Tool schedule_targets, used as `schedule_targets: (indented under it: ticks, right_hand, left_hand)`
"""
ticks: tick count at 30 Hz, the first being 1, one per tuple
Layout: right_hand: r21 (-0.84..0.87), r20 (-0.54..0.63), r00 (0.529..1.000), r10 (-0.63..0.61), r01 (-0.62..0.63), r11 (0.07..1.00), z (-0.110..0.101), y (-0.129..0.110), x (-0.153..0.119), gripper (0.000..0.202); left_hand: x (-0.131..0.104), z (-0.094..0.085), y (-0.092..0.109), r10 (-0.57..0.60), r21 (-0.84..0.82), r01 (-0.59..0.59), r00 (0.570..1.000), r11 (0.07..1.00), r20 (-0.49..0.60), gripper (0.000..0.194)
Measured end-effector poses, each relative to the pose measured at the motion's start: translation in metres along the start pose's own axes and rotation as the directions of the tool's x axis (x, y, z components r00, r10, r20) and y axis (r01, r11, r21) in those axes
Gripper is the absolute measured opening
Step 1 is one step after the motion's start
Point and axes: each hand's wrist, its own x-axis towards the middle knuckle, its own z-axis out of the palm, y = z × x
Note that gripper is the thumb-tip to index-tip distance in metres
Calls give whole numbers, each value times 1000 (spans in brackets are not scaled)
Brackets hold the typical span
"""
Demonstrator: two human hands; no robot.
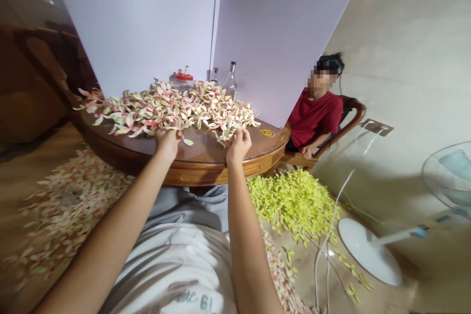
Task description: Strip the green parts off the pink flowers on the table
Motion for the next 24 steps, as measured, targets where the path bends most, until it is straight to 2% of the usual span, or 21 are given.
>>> schedule_targets:
  ticks: [3,5,9,13,16,19,24]
  right_hand:
    - [-18,-16,999,-32,32,999,3,-2,-5,42]
    - [-33,20,999,-42,42,999,5,-5,-8,43]
    - [-78,220,975,-17,35,996,7,-10,-14,39]
    - [-146,496,867,49,28,989,12,-13,-18,39]
    - [-183,601,794,85,34,983,13,-16,-19,38]
    - [-198,635,766,99,38,979,11,-18,-19,39]
    - [-202,645,757,103,38,979,9,-16,-16,36]
  left_hand:
    - [-6,0,-1,63,72,-70,993,995,103,38]
    - [-9,0,-2,83,105,-101,983,989,166,39]
    - [-11,-2,-1,95,132,-144,942,981,323,42]
    - [-13,-1,2,77,171,-189,858,967,509,42]
    - [-15,0,4,70,206,-244,788,948,612,40]
    - [-16,0,6,74,229,-292,749,929,659,36]
    - [-14,-1,3,87,242,-325,741,914,666,32]
